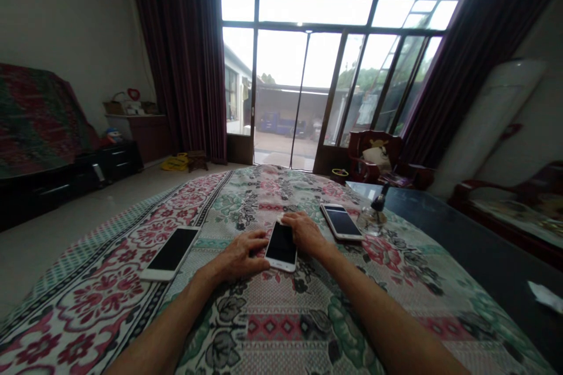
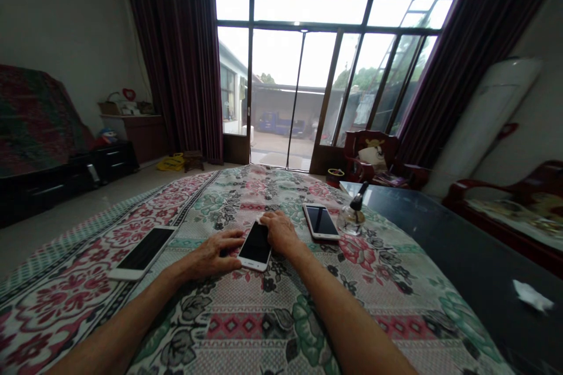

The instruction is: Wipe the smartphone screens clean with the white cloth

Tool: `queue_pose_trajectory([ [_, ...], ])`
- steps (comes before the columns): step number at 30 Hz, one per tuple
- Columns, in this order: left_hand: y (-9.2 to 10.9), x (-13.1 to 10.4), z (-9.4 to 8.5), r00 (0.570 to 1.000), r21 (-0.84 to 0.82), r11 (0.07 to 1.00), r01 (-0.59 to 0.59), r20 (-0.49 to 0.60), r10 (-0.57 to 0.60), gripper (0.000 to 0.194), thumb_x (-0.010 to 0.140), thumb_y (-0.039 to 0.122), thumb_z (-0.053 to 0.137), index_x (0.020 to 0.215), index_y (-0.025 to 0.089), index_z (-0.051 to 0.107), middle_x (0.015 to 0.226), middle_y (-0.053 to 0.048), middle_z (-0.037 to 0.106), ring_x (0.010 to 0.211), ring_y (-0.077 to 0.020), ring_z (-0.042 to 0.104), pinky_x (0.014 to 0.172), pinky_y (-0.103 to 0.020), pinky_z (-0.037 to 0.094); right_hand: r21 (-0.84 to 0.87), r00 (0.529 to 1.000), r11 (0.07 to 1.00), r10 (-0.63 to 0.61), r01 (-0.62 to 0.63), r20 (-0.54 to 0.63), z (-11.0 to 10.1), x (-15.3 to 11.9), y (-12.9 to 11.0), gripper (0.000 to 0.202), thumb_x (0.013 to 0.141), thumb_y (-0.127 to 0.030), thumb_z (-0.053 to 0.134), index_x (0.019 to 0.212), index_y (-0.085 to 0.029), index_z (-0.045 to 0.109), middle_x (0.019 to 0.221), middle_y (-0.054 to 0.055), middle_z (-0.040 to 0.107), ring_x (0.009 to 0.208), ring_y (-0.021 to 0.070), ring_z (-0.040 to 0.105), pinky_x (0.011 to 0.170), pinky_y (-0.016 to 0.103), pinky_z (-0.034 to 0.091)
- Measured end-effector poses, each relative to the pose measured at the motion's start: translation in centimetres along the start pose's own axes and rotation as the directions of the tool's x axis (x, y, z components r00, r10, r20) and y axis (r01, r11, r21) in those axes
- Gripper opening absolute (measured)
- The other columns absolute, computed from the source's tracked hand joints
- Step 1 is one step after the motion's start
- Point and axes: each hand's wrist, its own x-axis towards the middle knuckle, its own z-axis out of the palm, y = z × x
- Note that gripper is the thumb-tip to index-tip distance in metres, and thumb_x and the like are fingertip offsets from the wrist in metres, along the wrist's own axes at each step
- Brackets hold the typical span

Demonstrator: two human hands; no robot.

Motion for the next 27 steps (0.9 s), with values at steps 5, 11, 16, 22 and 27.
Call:
queue_pose_trajectory([
  [5, 0.0, 0.0, 0.1, 0.998, -0.033, 0.998, 0.044, -0.04, -0.045, 0.048, 0.073, 0.039, 0.069, 0.119, 0.024, 0.063, 0.137, -0.007, 0.053, 0.125, -0.0275, 0.048, 0.107, -0.042, 0.035, -0.012, 0.997, 0.997, -0.07, 0.071, 0.036, -0.5, -0.7, -1.2, 0.039, 0.078, -0.004, 0.045, 0.105, -0.02, 0.067, 0.109, 0.007, 0.066, 0.103, 0.0191, 0.053, 0.092, 0.028, 0.034],
  [11, -0.1, -0.1, 0.4, 0.992, -0.038, 0.996, 0.081, -0.094, -0.084, 0.06, 0.069, 0.04, 0.072, 0.124, 0.024, 0.058, 0.135, -0.008, 0.055, 0.124, -0.0283, 0.049, 0.106, -0.044, 0.037, 0.033, 0.979, 0.992, -0.129, 0.125, 0.157, -1.8, -2.1, -3.4, 0.026, 0.077, -0.009, 0.05, 0.091, -0.021, 0.069, 0.104, 0.007, 0.065, 0.095, 0.019, 0.056, 0.08, 0.027, 0.038],
  [16, -0.3, -0.2, 0.5, 0.994, -0.026, 0.997, 0.073, -0.082, -0.075, 0.06, 0.07, 0.041, 0.071, 0.125, 0.022, 0.056, 0.137, -0.01, 0.052, 0.126, -0.0283, 0.047, 0.106, -0.043, 0.036, 0.133, 0.914, 0.951, -0.306, 0.28, 0.266, -3.6, -2.7, -5.0, 0.018, 0.074, -0.01, 0.056, 0.083, -0.02, 0.069, 0.1, 0.007, 0.064, 0.094, 0.0177, 0.055, 0.075, 0.024, 0.039],
  [22, -0.4, 0.0, 0.4, 0.999, -0.005, 1.0, -0.022, -0.036, 0.022, 0.049, 0.074, 0.037, 0.07, 0.12, 0.025, 0.061, 0.135, -0.007, 0.052, 0.124, -0.0262, 0.047, 0.105, -0.04, 0.037, 0.147, 0.911, 0.949, -0.31, 0.279, 0.272, -3.8, -2.5, -4.6, 0.017, 0.076, -0.012, 0.056, 0.082, -0.02, 0.07, 0.091, 0.005, 0.064, 0.086, 0.016, 0.055, 0.071, 0.023, 0.037],
  [27, -0.1, 0.1, 0.2, 0.999, 0.023, 1.0, -0.018, -0.028, 0.019, 0.047, 0.074, 0.034, 0.069, 0.12, 0.025, 0.061, 0.135, -0.007, 0.052, 0.123, -0.0269, 0.048, 0.105, -0.04, 0.037, 0.033, 0.998, 0.999, -0.018, 0.016, 0.063, -1.3, -1.4, -1.9, 0.034, 0.076, -0.004, 0.046, 0.093, -0.02, 0.07, 0.103, 0.007, 0.062, 0.095, 0.018, 0.053, 0.079, 0.025, 0.037],
])
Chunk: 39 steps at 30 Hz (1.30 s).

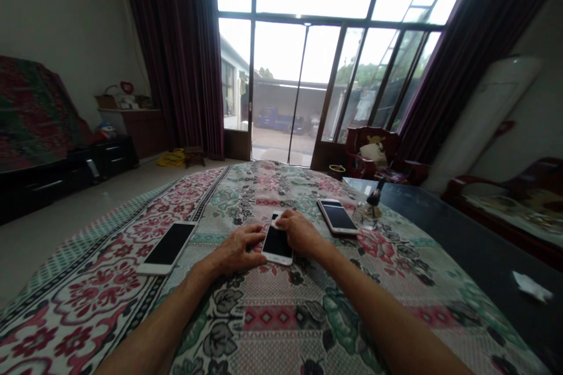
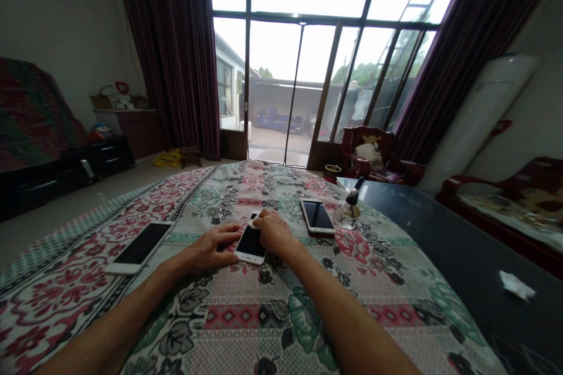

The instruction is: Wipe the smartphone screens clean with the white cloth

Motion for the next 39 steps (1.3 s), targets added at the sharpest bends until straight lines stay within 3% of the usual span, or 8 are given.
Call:
queue_pose_trajectory([
  [4, 0.4, 0.0, -0.3, 1.0, 0.01, 1.0, -0.017, 0.017, 0.017, 0.044, 0.076, 0.034, 0.068, 0.117, 0.021, 0.064, 0.133, -0.009, 0.052, 0.121, -0.0269, 0.049, 0.103, -0.037, 0.038, 0.01, 0.986, 0.99, 0.141, -0.141, -0.086, 1.1, 1.1, 2.1, 0.04, 0.077, -0.003, 0.043, 0.102, -0.02, 0.069, 0.109, 0.007, 0.061, 0.101, 0.0187, 0.05, 0.083, 0.025, 0.036],
  [8, 0.3, 0.0, -0.4, 0.999, 0.02, 0.999, -0.027, 0.02, 0.027, 0.043, 0.077, 0.036, 0.067, 0.118, 0.023, 0.063, 0.131, -0.008, 0.053, 0.119, -0.0264, 0.05, 0.103, -0.037, 0.038, -0.013, 0.978, 0.986, 0.166, -0.169, -0.122, 1.4, 2.0, 2.7, 0.04, 0.078, -0.004, 0.042, 0.102, -0.02, 0.069, 0.11, 0.008, 0.06, 0.101, 0.0204, 0.049, 0.084, 0.026, 0.036],
  [14, -0.3, -0.2, 0.0, 0.999, 0.03, 1.0, 0.001, 0.039, -0.002, 0.045, 0.08, 0.04, 0.063, 0.123, 0.026, 0.059, 0.139, -0.007, 0.046, 0.124, -0.0272, 0.045, 0.106, -0.04, 0.034, -0.059, 0.995, 0.997, 0.047, -0.052, -0.09, 1.8, 2.4, 1.8, 0.038, 0.078, -0.005, 0.044, 0.102, -0.022, 0.068, 0.109, 0.006, 0.06, 0.099, 0.0209, 0.048, 0.085, 0.028, 0.035],
  [18, -0.2, -0.1, 0.0, 0.999, 0.016, 0.999, -0.032, 0.026, 0.031, 0.04, 0.08, 0.038, 0.063, 0.118, 0.026, 0.062, 0.134, -0.006, 0.05, 0.12, -0.0267, 0.048, 0.103, -0.038, 0.037, -0.052, 0.998, 0.998, -0.043, 0.041, -0.045, 1.4, 2.1, 0.8, 0.036, 0.078, -0.005, 0.044, 0.098, -0.022, 0.069, 0.106, 0.006, 0.061, 0.096, 0.0196, 0.051, 0.085, 0.028, 0.035],
  [27, 0.2, 0.1, -0.3, 0.999, -0.016, 0.999, -0.041, 0.023, 0.041, 0.037, 0.078, 0.036, 0.064, 0.113, 0.027, 0.064, 0.128, -0.005, 0.054, 0.115, -0.0246, 0.051, 0.1, -0.038, 0.04, 0.091, 0.948, 0.971, -0.235, 0.22, 0.215, -1.3, 0.9, -0.6, 0.034, 0.069, -0.003, 0.05, 0.082, -0.023, 0.073, 0.09, 0.004, 0.065, 0.084, 0.0169, 0.056, 0.073, 0.025, 0.037],
  [31, 0.0, 0.0, -0.2, 0.999, 0.007, 0.999, -0.033, 0.019, 0.033, 0.039, 0.077, 0.037, 0.066, 0.114, 0.025, 0.064, 0.132, -0.007, 0.052, 0.117, -0.0261, 0.051, 0.102, -0.038, 0.039, 0.008, 0.994, 0.997, -0.078, 0.077, 0.073, -0.3, 1.4, 0.9, 0.038, 0.071, 0.0, 0.046, 0.091, -0.021, 0.072, 0.1, 0.007, 0.065, 0.092, 0.0187, 0.055, 0.078, 0.026, 0.037],
  [34, 0.0, 0.0, -0.2, 1.0, 0.016, 1.0, -0.018, 0.022, 0.017, 0.041, 0.077, 0.036, 0.065, 0.117, 0.026, 0.063, 0.135, -0.006, 0.05, 0.12, -0.0269, 0.049, 0.103, -0.039, 0.038, -0.055, 0.996, 0.996, 0.067, -0.071, -0.061, 0.9, 1.8, 2.0, 0.041, 0.076, -0.001, 0.043, 0.1, -0.02, 0.069, 0.109, 0.009, 0.062, 0.097, 0.0204, 0.052, 0.082, 0.027, 0.037],
  [39, 0.1, -0.1, -0.1, 1.0, 0.023, 1.0, 0.007, 0.014, -0.007, 0.043, 0.077, 0.037, 0.066, 0.119, 0.026, 0.062, 0.136, -0.007, 0.05, 0.123, -0.0275, 0.047, 0.105, -0.04, 0.036, -0.091, 0.992, 0.99, 0.099, -0.106, -0.085, 1.7, 2.0, 2.5, 0.043, 0.077, -0.002, 0.044, 0.107, -0.021, 0.067, 0.111, 0.007, 0.061, 0.1, 0.0216, 0.048, 0.084, 0.028, 0.036],
])
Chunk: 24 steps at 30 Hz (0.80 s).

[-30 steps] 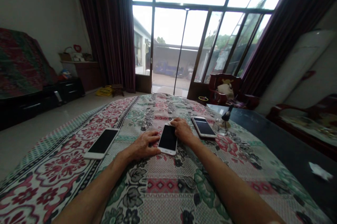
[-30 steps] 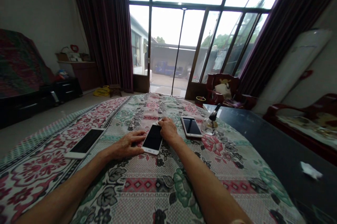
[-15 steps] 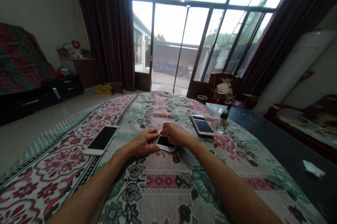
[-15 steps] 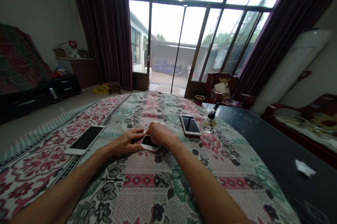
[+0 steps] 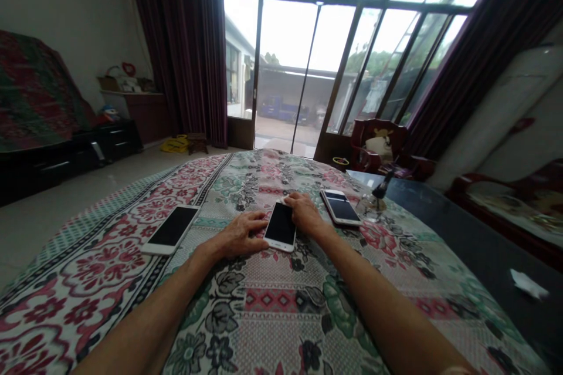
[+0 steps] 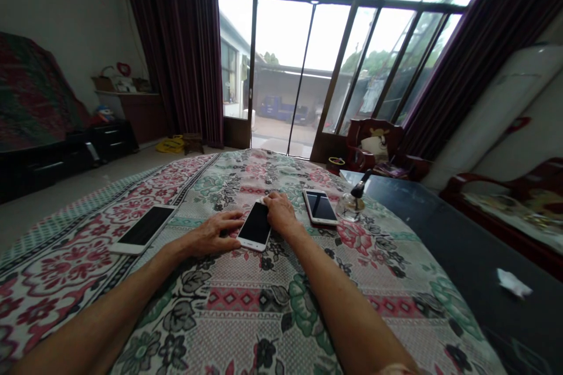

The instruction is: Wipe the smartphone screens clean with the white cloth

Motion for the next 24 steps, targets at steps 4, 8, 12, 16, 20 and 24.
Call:
queue_pose_trajectory([
  [4, -0.1, 0.1, 0.0, 1.0, -0.007, 1.0, -0.004, -0.002, 0.004, 0.043, 0.077, 0.039, 0.065, 0.119, 0.027, 0.062, 0.136, -0.007, 0.05, 0.123, -0.0269, 0.048, 0.104, -0.041, 0.036, 0.021, 0.995, 0.995, -0.096, 0.095, 0.036, -0.5, -0.1, -0.9, 0.039, 0.079, -0.004, 0.044, 0.105, -0.022, 0.068, 0.111, 0.006, 0.062, 0.1, 0.0201, 0.049, 0.086, 0.028, 0.035],
  [8, -0.2, 0.2, 0.0, 0.999, -0.014, 0.999, -0.046, -0.008, 0.046, 0.038, 0.077, 0.039, 0.065, 0.114, 0.026, 0.064, 0.133, -0.007, 0.053, 0.119, -0.0261, 0.05, 0.102, -0.04, 0.039, 0.069, 0.976, 0.977, -0.207, 0.202, 0.069, -1.3, -0.6, -2.0, 0.035, 0.08, -0.004, 0.043, 0.096, -0.021, 0.07, 0.104, 0.006, 0.063, 0.096, 0.0179, 0.052, 0.087, 0.028, 0.034],
  [12, -0.3, 0.2, 0.2, 0.998, -0.03, 0.998, -0.05, -0.033, 0.049, 0.041, 0.077, 0.04, 0.065, 0.115, 0.024, 0.063, 0.131, -0.007, 0.055, 0.121, -0.0265, 0.049, 0.103, -0.039, 0.039, 0.132, 0.959, 0.959, -0.266, 0.252, 0.101, -1.9, -1.4, -2.7, 0.037, 0.078, -0.003, 0.044, 0.094, -0.023, 0.071, 0.103, 0.006, 0.062, 0.093, 0.017, 0.053, 0.083, 0.027, 0.036],
  [16, -0.5, 0.0, 0.5, 0.998, -0.031, 0.999, 0.006, -0.056, -0.008, 0.056, 0.073, 0.04, 0.067, 0.126, 0.025, 0.055, 0.137, -0.009, 0.05, 0.126, -0.0286, 0.045, 0.107, -0.044, 0.034, 0.179, 0.942, 0.939, -0.315, 0.293, 0.113, -2.2, -2.1, -3.1, 0.04, 0.081, -0.005, 0.045, 0.103, -0.026, 0.07, 0.104, 0.005, 0.062, 0.092, 0.017, 0.053, 0.078, 0.027, 0.037],
  [20, -0.4, 0.0, 0.6, 0.998, -0.02, 1.0, 0.02, -0.053, -0.021, 0.058, 0.072, 0.038, 0.068, 0.126, 0.021, 0.055, 0.139, -0.012, 0.049, 0.128, -0.0298, 0.044, 0.108, -0.044, 0.033, 0.2, 0.925, 0.924, -0.355, 0.326, 0.133, -2.6, -3.2, -3.8, 0.029, 0.083, -0.012, 0.052, 0.1, -0.026, 0.07, 0.105, 0.005, 0.061, 0.093, 0.0174, 0.051, 0.077, 0.026, 0.036],
  [24, -0.3, -0.1, 0.7, 0.997, -0.033, 0.999, 0.005, -0.075, -0.007, 0.063, 0.072, 0.037, 0.068, 0.13, 0.02, 0.051, 0.139, -0.012, 0.049, 0.128, -0.0282, 0.045, 0.108, -0.04, 0.033, 0.181, 0.913, 0.914, -0.389, 0.364, 0.127, -2.8, -4.5, -4.6, 0.022, 0.084, -0.014, 0.055, 0.098, -0.024, 0.069, 0.108, 0.005, 0.06, 0.09, 0.0167, 0.05, 0.078, 0.028, 0.035],
])
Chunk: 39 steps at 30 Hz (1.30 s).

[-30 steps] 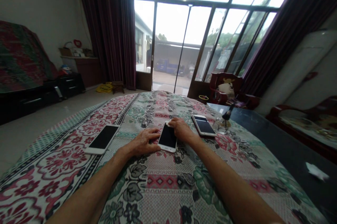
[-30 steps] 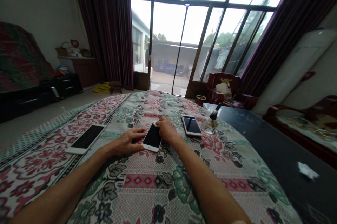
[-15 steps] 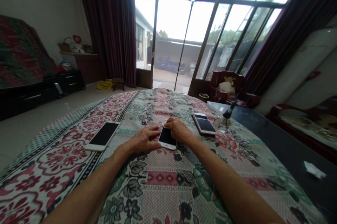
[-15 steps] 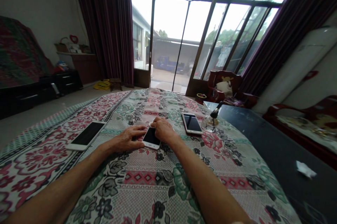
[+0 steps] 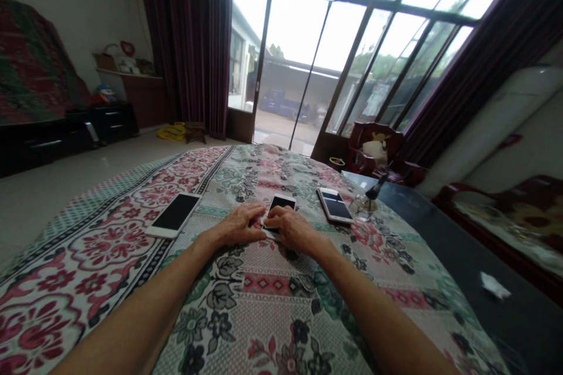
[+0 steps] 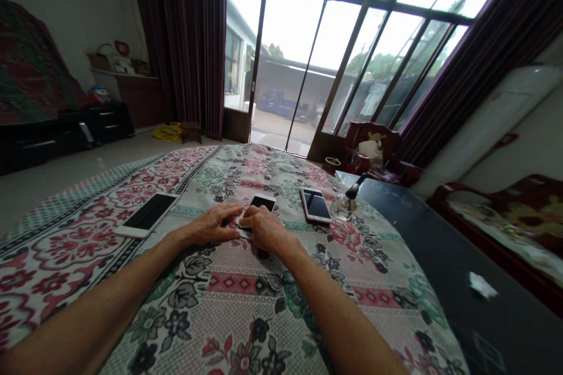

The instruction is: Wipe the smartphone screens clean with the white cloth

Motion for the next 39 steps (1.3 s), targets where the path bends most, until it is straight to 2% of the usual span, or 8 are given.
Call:
queue_pose_trajectory([
  [6, 0.1, -0.1, 0.2, 1.0, 0.026, 1.0, 0.01, 0.013, -0.01, 0.053, 0.075, 0.039, 0.067, 0.123, 0.019, 0.059, 0.136, -0.013, 0.052, 0.123, -0.0276, 0.049, 0.104, -0.039, 0.037, -0.002, 1.0, 1.0, -0.007, 0.007, -0.005, 0.0, -1.6, -0.4, 0.032, 0.08, -0.007, 0.052, 0.103, -0.025, 0.068, 0.111, 0.004, 0.061, 0.096, 0.0176, 0.051, 0.081, 0.028, 0.037],
  [11, 0.1, -0.2, 0.3, 1.0, 0.036, 0.999, 0.001, 0.012, -0.001, 0.05, 0.078, 0.038, 0.065, 0.124, 0.02, 0.059, 0.137, -0.012, 0.051, 0.124, -0.0265, 0.049, 0.104, -0.038, 0.036, 0.016, 0.999, 0.999, 0.031, -0.031, -0.008, -0.3, -2.9, -0.8, 0.042, 0.079, -0.001, 0.047, 0.107, -0.024, 0.068, 0.113, 0.006, 0.061, 0.1, 0.0181, 0.052, 0.086, 0.029, 0.038],
  [16, 0.1, -0.3, 0.5, 0.999, 0.022, 0.999, 0.036, -0.004, -0.036, 0.049, 0.078, 0.039, 0.065, 0.124, 0.022, 0.059, 0.138, -0.01, 0.051, 0.125, -0.0262, 0.047, 0.107, -0.039, 0.034, 0.024, 0.983, 0.994, 0.105, -0.102, -0.15, 1.0, -3.8, -1.2, 0.04, 0.08, -0.002, 0.047, 0.109, -0.021, 0.067, 0.114, 0.006, 0.061, 0.103, 0.0189, 0.051, 0.092, 0.031, 0.038],
  [24, 0.7, -0.1, 0.4, 0.997, 0.025, 0.997, 0.076, -0.01, -0.076, 0.051, 0.074, 0.036, 0.066, 0.122, 0.021, 0.061, 0.136, -0.008, 0.053, 0.124, -0.0254, 0.049, 0.106, -0.035, 0.035, 0.058, 0.965, 0.99, 0.141, -0.132, -0.219, 2.2, -3.7, -1.1, 0.038, 0.079, -0.002, 0.047, 0.106, -0.02, 0.068, 0.111, 0.006, 0.063, 0.103, 0.0186, 0.052, 0.095, 0.031, 0.039],
  [29, 1.1, -0.1, 0.7, 0.99, 0.027, 0.99, 0.137, -0.048, -0.135, 0.058, 0.07, 0.043, 0.069, 0.123, 0.022, 0.06, 0.135, -0.007, 0.054, 0.124, -0.024, 0.049, 0.106, -0.033, 0.034, 0.079, 0.955, 0.987, 0.158, -0.142, -0.25, 2.6, -3.7, -1.0, 0.037, 0.082, -0.003, 0.045, 0.106, -0.02, 0.068, 0.11, 0.006, 0.063, 0.103, 0.0186, 0.053, 0.095, 0.032, 0.039],
  [32, 1.1, -0.2, 0.7, 0.991, 0.031, 0.992, 0.123, -0.065, -0.12, 0.061, 0.07, 0.044, 0.069, 0.126, 0.023, 0.058, 0.135, -0.006, 0.054, 0.124, -0.0246, 0.049, 0.106, -0.034, 0.034, 0.07, 0.949, 0.983, 0.181, -0.169, -0.258, 2.8, -3.6, -1.1, 0.035, 0.082, -0.004, 0.047, 0.105, -0.019, 0.068, 0.111, 0.007, 0.063, 0.103, 0.0189, 0.053, 0.095, 0.032, 0.04],
  [39, 1.1, -0.2, 0.6, 0.996, 0.061, 0.995, 0.084, -0.033, -0.082, 0.054, 0.074, 0.045, 0.066, 0.123, 0.023, 0.061, 0.132, -0.007, 0.055, 0.119, -0.0261, 0.053, 0.103, -0.034, 0.037, 0.057, 0.935, 0.973, 0.233, -0.226, -0.269, 2.5, -3.7, -0.9, 0.039, 0.082, -0.004, 0.044, 0.106, -0.022, 0.069, 0.111, 0.006, 0.063, 0.103, 0.0202, 0.051, 0.095, 0.032, 0.04],
])
